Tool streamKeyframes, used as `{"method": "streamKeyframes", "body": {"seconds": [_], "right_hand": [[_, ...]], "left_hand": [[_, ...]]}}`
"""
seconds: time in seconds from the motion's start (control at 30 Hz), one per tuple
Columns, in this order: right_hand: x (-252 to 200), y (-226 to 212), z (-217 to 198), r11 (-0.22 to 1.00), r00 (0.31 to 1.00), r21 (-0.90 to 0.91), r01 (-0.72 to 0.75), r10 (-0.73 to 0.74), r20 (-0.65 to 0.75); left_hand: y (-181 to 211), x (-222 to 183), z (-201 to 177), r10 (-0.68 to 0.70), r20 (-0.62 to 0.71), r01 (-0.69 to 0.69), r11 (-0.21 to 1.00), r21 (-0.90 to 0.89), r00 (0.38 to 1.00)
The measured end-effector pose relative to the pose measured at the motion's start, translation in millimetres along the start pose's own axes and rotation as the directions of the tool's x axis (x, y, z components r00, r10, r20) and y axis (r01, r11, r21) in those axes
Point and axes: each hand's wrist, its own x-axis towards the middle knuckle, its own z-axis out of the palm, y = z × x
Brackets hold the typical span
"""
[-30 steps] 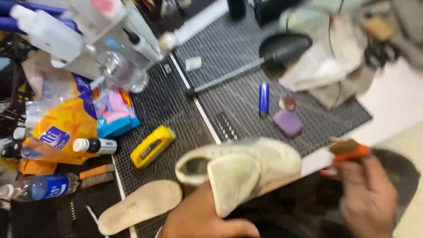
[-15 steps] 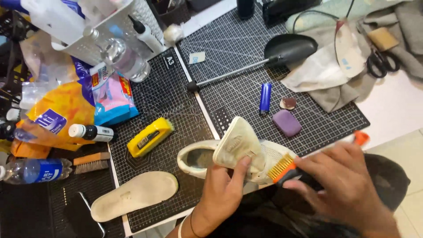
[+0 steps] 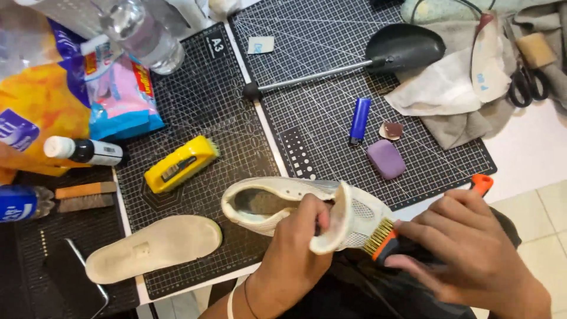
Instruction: Sanding and brushing the interior of a shoe to prepare the surface for repair or cleaning.
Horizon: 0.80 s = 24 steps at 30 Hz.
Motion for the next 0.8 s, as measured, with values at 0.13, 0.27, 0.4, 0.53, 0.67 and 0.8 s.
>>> {"method": "streamKeyframes", "body": {"seconds": [0.13,0.27,0.4,0.53,0.67,0.8], "right_hand": [[17,-3,2,0.996,0.996,0.013,0.086,-0.086,-0.011],[34,-6,12,0.950,0.951,-0.048,0.307,-0.305,0.057],[5,30,10,0.934,0.987,-0.345,0.094,-0.043,0.153],[42,-28,14,0.932,0.939,-0.127,0.338,-0.326,0.107],[15,19,4,0.875,0.995,-0.474,0.096,-0.095,0.027],[31,-7,23,0.892,0.966,-0.373,0.255,-0.254,0.053]], "left_hand": [[9,7,-8,-0.105,0.016,0.107,0.986,-0.128,0.994],[9,14,-14,-0.137,0.031,0.140,0.984,-0.111,0.990],[12,16,-23,-0.167,0.123,0.188,0.966,-0.178,0.978],[8,18,-22,-0.167,0.106,0.186,0.959,-0.212,0.980],[6,17,-24,-0.110,0.079,0.126,0.963,-0.239,0.991],[0,19,-23,-0.087,0.034,0.093,0.960,-0.265,0.996]]}}
